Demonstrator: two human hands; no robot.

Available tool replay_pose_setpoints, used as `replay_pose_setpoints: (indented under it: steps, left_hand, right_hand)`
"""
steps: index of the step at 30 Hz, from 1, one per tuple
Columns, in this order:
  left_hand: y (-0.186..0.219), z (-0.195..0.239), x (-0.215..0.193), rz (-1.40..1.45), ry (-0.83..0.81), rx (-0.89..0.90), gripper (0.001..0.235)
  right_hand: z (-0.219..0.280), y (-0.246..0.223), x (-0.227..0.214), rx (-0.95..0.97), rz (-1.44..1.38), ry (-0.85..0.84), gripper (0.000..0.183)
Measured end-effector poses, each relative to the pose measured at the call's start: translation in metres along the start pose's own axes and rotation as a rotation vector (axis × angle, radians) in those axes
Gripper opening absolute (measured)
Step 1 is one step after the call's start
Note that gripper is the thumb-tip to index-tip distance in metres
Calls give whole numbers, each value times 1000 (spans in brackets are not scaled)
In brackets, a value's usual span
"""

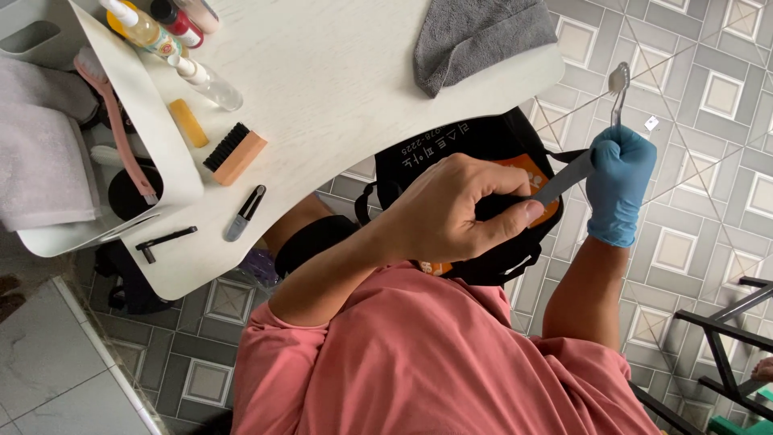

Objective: Applying dye or edge finish to a black strap using a small applicator brush

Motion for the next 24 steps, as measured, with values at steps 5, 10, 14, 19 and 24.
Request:
replay_pose_setpoints:
  steps: [5, 10, 14, 19, 24]
  left_hand:
    - [7, -11, -2, 121, 24, 98, 30]
    - [21, -17, -2, 195, -34, 118, 33]
    - [4, -32, 3, 131, -24, 139, 31]
    - [-28, -61, 8, 181, 11, 112, 28]
    - [-75, -88, 3, 156, 186, -40, 33]
  right_hand:
    - [14, -20, -20, 58, 101, 0, 12]
    - [54, -5, -87, -55, -90, 304, 13]
    - [32, 1, -118, -30, 79, 272, 14]
    - [-46, 22, -149, -7, 211, 141, 10]
    - [-135, 24, -141, -97, 641, -59, 25]
Point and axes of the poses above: each hand's wrist, its own z-axis away from the middle knuckle, its own x-axis out of the palm, y = z × x, the point moved 4 cm from there along -z, towards the middle knuckle, and after that the axes turned 14 degrees about -y, right-handed, at the moved point
